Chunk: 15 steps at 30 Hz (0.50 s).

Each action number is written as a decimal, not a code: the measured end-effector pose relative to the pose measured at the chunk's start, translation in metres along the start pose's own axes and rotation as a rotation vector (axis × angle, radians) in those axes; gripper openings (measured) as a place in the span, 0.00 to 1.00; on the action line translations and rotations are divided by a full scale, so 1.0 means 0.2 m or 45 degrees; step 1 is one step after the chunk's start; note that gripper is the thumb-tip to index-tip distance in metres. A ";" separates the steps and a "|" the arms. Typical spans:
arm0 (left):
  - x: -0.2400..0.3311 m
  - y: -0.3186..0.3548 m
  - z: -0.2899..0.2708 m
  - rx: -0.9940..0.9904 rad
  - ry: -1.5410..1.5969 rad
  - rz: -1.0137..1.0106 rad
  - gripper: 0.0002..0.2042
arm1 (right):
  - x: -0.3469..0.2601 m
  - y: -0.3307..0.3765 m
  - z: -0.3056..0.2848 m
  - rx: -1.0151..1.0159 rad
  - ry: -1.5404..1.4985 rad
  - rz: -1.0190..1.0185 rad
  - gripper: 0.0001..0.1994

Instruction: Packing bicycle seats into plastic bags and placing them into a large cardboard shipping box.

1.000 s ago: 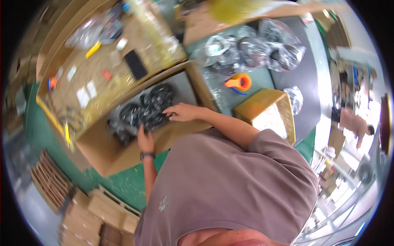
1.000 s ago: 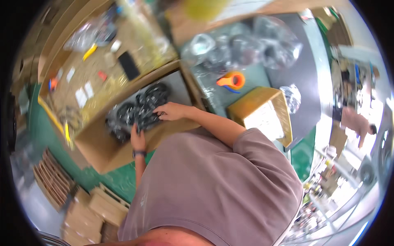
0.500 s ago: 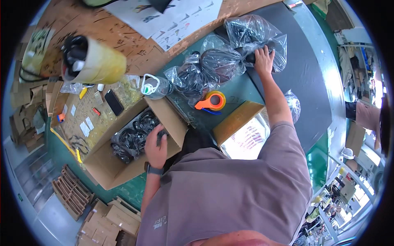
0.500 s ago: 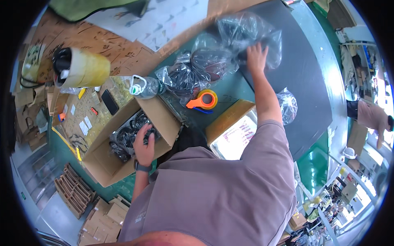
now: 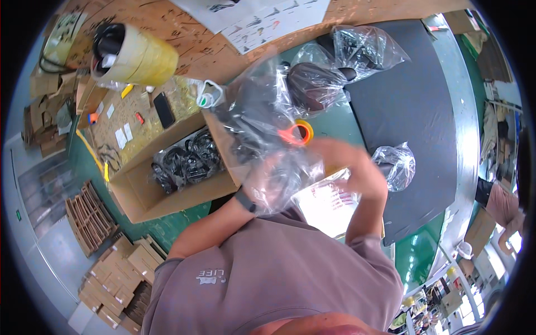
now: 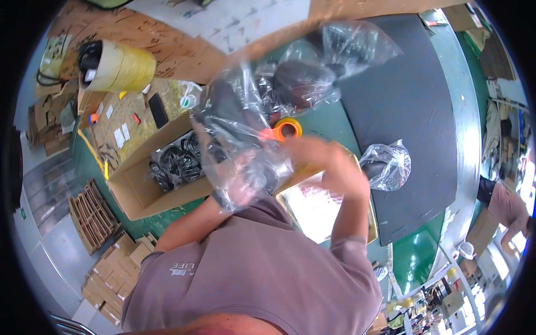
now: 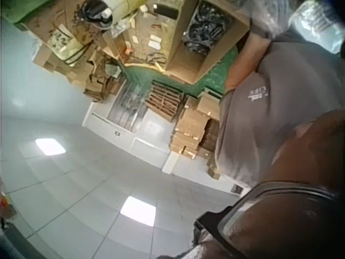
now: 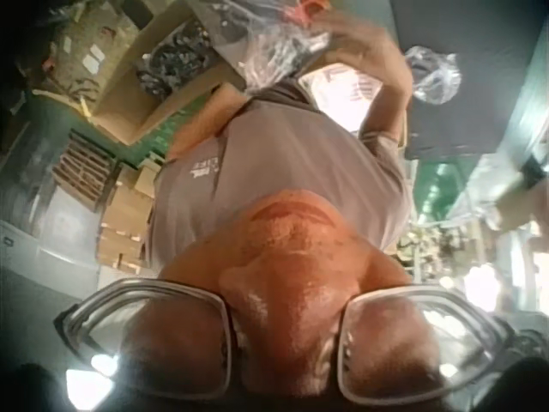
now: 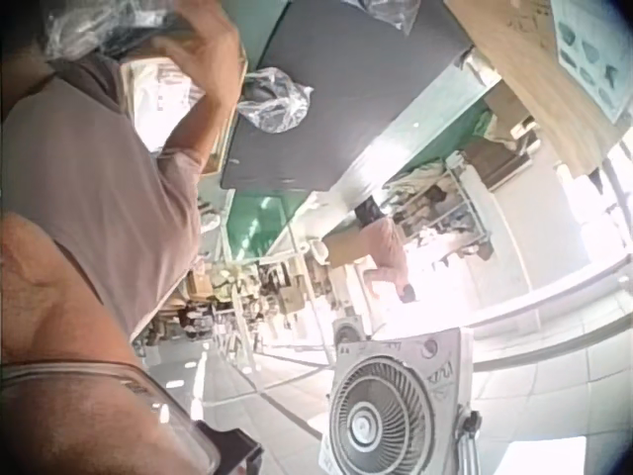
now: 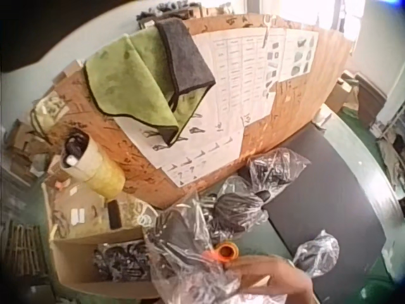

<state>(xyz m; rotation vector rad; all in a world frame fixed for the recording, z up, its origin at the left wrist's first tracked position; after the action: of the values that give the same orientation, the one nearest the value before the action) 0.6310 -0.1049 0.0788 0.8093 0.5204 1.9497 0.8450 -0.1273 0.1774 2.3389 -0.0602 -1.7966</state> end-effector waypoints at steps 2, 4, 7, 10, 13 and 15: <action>0.06 0.09 -0.27 0.208 0.086 0.084 0.22 | 0.36 -0.25 -0.19 0.396 0.418 0.388 0.37; 0.29 0.25 -0.63 0.217 -0.199 0.113 0.22 | 0.77 -0.54 -0.35 0.659 1.230 0.202 0.47; 0.44 0.79 -1.17 0.279 -0.606 0.171 0.20 | 1.29 -0.74 -0.32 0.447 1.718 0.260 0.48; 0.71 1.16 -1.66 0.335 -1.009 0.243 0.19 | 1.43 -0.83 -0.27 0.374 1.703 0.360 0.50; 0.81 1.47 -2.09 0.357 -1.393 0.240 0.18 | 1.55 -0.55 -0.31 0.791 1.086 1.083 0.54; 0.93 1.37 -2.02 0.433 -0.645 0.224 0.23 | 1.49 -0.44 -0.19 0.915 0.933 1.185 0.59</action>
<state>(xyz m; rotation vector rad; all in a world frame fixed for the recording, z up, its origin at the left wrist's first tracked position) 0.1093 -0.0842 0.0358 1.5567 0.4863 1.7360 0.9526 -0.0800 -0.1129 2.4992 -1.5641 -0.4550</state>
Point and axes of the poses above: each hand's wrist, its own y-axis away from the middle knuckle, its own z-axis out of the palm, x = y × z, the point moved 9 cm from there along -y, towards the middle knuckle, and after that the axes turned 12 degrees about z, right-handed, at the moved point
